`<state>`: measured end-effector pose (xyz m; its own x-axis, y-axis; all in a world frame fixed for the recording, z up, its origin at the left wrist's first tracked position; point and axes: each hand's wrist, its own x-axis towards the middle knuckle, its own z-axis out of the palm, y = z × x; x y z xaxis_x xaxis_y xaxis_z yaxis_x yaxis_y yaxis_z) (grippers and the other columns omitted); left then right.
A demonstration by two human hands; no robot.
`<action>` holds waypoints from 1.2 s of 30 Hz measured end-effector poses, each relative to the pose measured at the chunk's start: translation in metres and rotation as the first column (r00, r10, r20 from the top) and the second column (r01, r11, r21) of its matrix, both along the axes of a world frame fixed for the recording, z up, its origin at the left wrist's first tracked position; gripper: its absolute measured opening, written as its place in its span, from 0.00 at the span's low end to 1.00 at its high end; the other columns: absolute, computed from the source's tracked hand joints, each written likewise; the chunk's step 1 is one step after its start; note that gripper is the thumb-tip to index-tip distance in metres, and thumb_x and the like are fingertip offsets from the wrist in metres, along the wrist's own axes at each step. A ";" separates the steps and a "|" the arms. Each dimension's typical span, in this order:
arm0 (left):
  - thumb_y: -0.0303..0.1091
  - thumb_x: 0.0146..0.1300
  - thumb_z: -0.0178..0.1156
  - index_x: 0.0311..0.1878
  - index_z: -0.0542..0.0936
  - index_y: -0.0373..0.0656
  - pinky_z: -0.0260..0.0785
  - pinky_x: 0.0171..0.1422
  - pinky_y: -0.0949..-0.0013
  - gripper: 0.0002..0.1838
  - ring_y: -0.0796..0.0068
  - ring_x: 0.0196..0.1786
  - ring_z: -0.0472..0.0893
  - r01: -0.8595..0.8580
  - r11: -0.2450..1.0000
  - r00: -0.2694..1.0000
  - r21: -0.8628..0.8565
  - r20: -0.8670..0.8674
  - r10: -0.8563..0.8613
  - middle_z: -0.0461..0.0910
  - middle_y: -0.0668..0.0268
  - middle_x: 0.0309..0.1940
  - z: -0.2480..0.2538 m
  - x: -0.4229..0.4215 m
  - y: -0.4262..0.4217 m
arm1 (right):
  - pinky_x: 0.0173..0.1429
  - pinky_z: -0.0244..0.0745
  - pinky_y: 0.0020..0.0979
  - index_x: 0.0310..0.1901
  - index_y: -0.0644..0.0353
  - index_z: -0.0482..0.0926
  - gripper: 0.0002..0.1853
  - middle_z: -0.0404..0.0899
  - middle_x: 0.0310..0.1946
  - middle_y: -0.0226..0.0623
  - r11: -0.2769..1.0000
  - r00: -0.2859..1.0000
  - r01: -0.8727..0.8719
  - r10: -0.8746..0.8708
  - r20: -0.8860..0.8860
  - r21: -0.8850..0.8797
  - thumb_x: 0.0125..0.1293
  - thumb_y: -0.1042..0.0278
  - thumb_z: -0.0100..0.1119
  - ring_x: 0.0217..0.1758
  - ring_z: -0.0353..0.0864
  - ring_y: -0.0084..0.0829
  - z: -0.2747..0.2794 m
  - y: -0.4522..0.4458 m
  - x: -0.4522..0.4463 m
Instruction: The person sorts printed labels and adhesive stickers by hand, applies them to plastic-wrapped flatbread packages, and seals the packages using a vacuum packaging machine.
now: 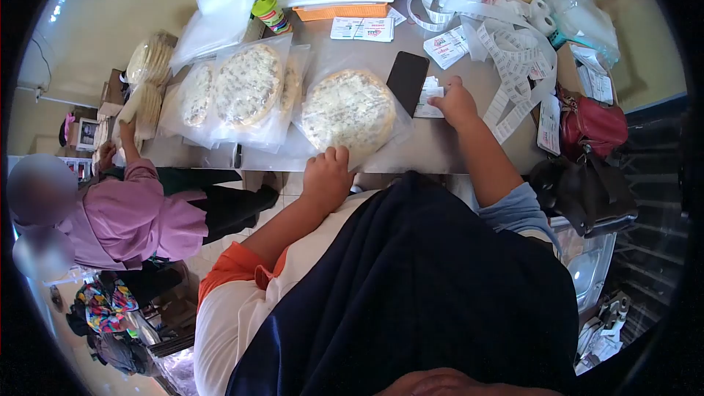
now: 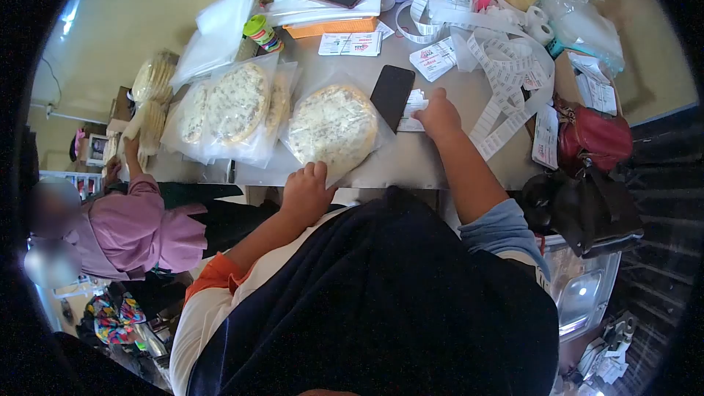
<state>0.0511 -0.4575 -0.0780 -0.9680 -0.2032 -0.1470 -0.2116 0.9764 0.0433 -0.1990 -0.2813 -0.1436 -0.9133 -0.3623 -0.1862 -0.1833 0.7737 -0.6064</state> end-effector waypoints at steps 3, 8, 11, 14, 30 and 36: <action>0.37 0.56 0.57 0.40 0.69 0.41 0.69 0.41 0.59 0.13 0.59 0.37 0.79 0.063 0.997 0.998 -0.051 -0.009 -0.063 0.75 0.59 0.33 -0.021 0.000 -0.016 | 0.50 0.72 0.42 0.44 0.63 0.72 0.21 0.80 0.40 0.52 1.000 0.998 0.026 -0.026 -0.050 -0.005 0.53 0.59 0.63 0.46 0.79 0.48 -0.012 -0.002 0.004; 0.31 0.55 0.52 0.39 0.71 0.43 0.69 0.40 0.57 0.08 0.60 0.37 0.79 0.249 0.969 0.959 0.001 -0.140 -0.246 0.76 0.59 0.32 -0.011 -0.016 -0.018 | 0.49 0.72 0.44 0.38 0.61 0.77 0.10 0.80 0.39 0.49 0.970 0.983 0.057 -0.013 -0.181 0.237 0.57 0.66 0.55 0.44 0.79 0.48 0.011 -0.027 0.010; 0.31 0.55 0.51 0.40 0.73 0.44 0.68 0.40 0.56 0.09 0.60 0.36 0.79 0.334 0.942 0.936 0.026 -0.129 -0.328 0.77 0.59 0.33 -0.008 -0.030 -0.022 | 0.50 0.72 0.46 0.41 0.60 0.76 0.11 0.80 0.40 0.50 0.941 0.983 0.042 0.021 -0.183 0.336 0.61 0.69 0.46 0.45 0.79 0.49 0.033 -0.043 0.018; 0.31 0.54 0.51 0.41 0.74 0.43 0.69 0.39 0.56 0.10 0.60 0.35 0.79 0.305 0.952 0.920 -0.011 -0.254 -0.298 0.77 0.59 0.33 0.010 -0.053 -0.035 | 0.51 0.71 0.47 0.45 0.59 0.74 0.12 0.79 0.40 0.52 0.926 0.975 0.118 -0.040 -0.217 0.358 0.62 0.69 0.43 0.46 0.79 0.50 0.054 -0.052 0.025; 0.30 0.54 0.55 0.33 0.70 0.42 0.69 0.36 0.57 0.06 0.57 0.30 0.77 0.459 0.882 0.768 0.107 -0.547 -0.333 0.74 0.60 0.27 -0.006 -0.013 -0.022 | 0.39 0.76 0.42 0.47 0.58 0.67 0.10 0.79 0.34 0.51 0.773 0.710 0.618 -0.627 -0.319 -0.143 0.66 0.67 0.47 0.35 0.81 0.46 0.061 0.039 0.074; 0.30 0.55 0.55 0.35 0.69 0.42 0.69 0.34 0.56 0.07 0.57 0.30 0.78 0.460 0.873 0.784 0.160 -0.534 -0.316 0.75 0.59 0.27 -0.013 0.009 -0.013 | 0.32 0.80 0.29 0.46 0.62 0.67 0.10 0.77 0.40 0.40 0.332 0.726 0.465 -0.673 0.139 -0.821 0.63 0.76 0.52 0.35 0.80 0.29 0.082 0.080 0.153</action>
